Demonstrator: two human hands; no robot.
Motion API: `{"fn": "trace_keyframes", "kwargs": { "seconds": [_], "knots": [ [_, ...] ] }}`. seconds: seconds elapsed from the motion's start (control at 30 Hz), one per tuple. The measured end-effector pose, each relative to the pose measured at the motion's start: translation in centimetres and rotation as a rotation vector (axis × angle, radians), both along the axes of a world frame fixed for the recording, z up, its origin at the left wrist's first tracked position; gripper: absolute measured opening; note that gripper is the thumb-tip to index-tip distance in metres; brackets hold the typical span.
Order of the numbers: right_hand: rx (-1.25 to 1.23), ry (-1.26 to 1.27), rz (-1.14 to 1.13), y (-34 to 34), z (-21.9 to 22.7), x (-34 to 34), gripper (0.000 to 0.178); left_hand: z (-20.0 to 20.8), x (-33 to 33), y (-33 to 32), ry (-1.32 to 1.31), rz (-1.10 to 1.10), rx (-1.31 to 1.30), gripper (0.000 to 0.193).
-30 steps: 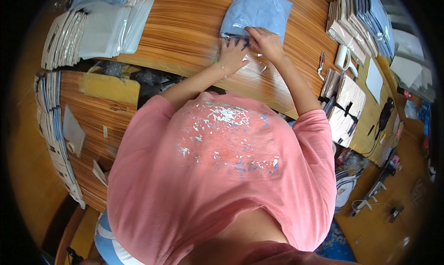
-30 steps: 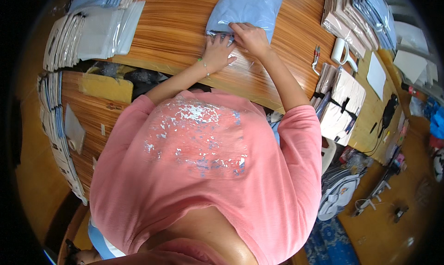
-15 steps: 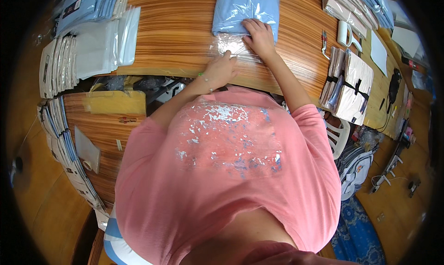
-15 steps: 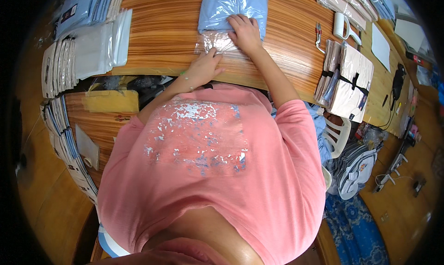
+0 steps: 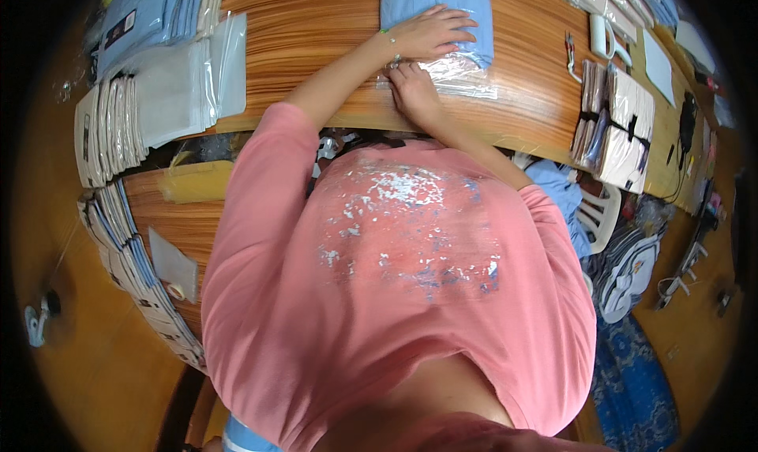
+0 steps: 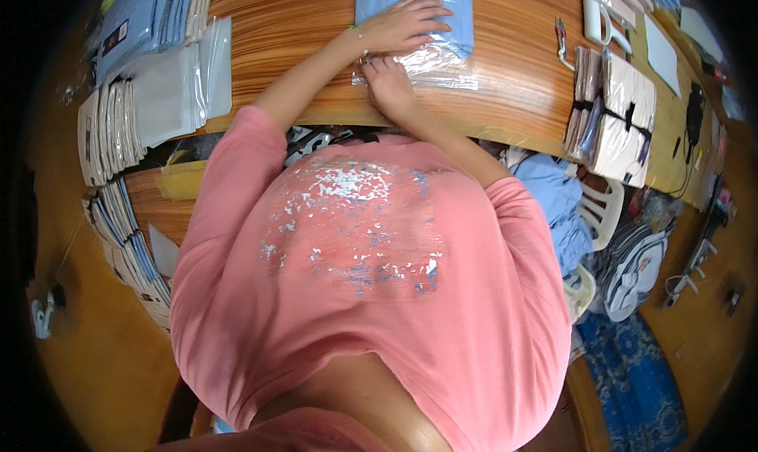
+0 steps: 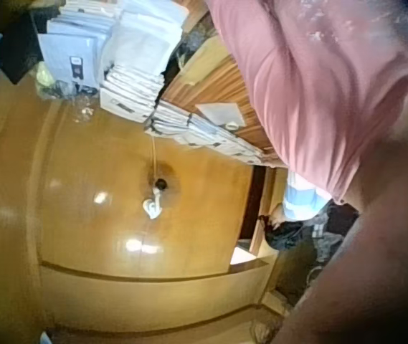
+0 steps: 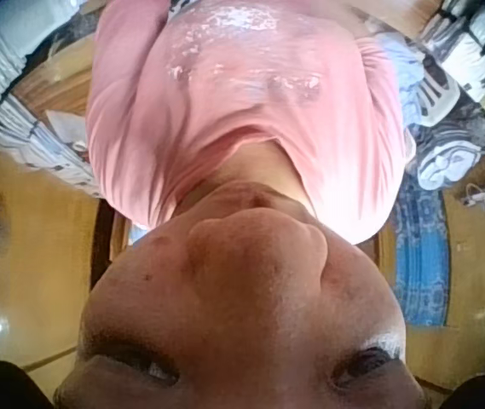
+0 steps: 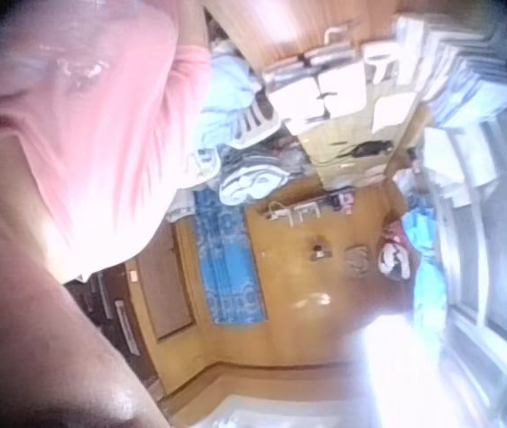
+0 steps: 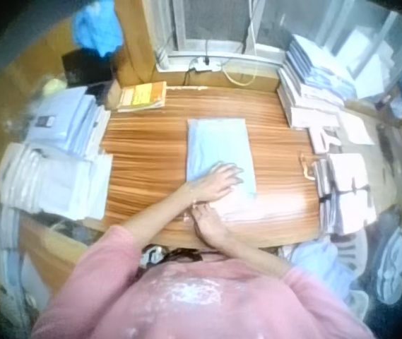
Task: The person picks up a shirt, spreads it on a table, and folds it using a template board. The person then places the folded shirt into a plastic bag, seals the bag, and moves it to a stack of finished items.
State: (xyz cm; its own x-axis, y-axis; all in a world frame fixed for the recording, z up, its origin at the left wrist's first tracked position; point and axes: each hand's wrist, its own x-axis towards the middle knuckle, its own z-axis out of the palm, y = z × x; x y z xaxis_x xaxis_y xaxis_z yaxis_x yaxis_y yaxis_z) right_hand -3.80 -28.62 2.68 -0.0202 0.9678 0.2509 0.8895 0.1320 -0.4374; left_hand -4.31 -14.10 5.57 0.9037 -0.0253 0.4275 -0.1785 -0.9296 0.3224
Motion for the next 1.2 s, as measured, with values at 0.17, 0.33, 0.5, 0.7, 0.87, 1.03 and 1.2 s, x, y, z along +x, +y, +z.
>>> {"fn": "trace_keyframes", "kwargs": {
  "seconds": [0.17,0.33,0.5,0.7,0.87,1.03,1.2],
  "knots": [
    [0.100,0.058,0.105,0.6,1.5,0.6,0.009,-2.9,0.1,0.2,0.092,-0.054,0.160,0.036],
    [0.151,0.075,0.269,-0.3,3.9,1.6,0.013,-2.8,0.2,0.1,0.114,-0.065,0.177,0.040],
    [0.088,-0.016,0.368,-2.4,5.3,1.0,0.013,-2.5,0.2,0.3,0.146,-0.081,0.176,0.042],
    [0.142,0.029,0.223,-4.7,4.5,3.5,0.013,-2.1,-0.1,0.1,0.124,-0.062,0.189,0.041],
    [-0.028,0.004,0.042,-4.7,2.5,7.3,0.011,-2.5,0.1,0.2,0.086,-0.060,0.200,0.039],
    [0.058,-0.058,0.065,-5.2,3.8,7.2,0.013,-2.8,0.3,0.4,0.089,-0.043,0.200,0.037],
    [0.122,-0.120,0.115,-5.0,5.4,7.2,0.014,-2.9,0.5,0.8,0.072,-0.033,0.174,0.035]
  ]
}}
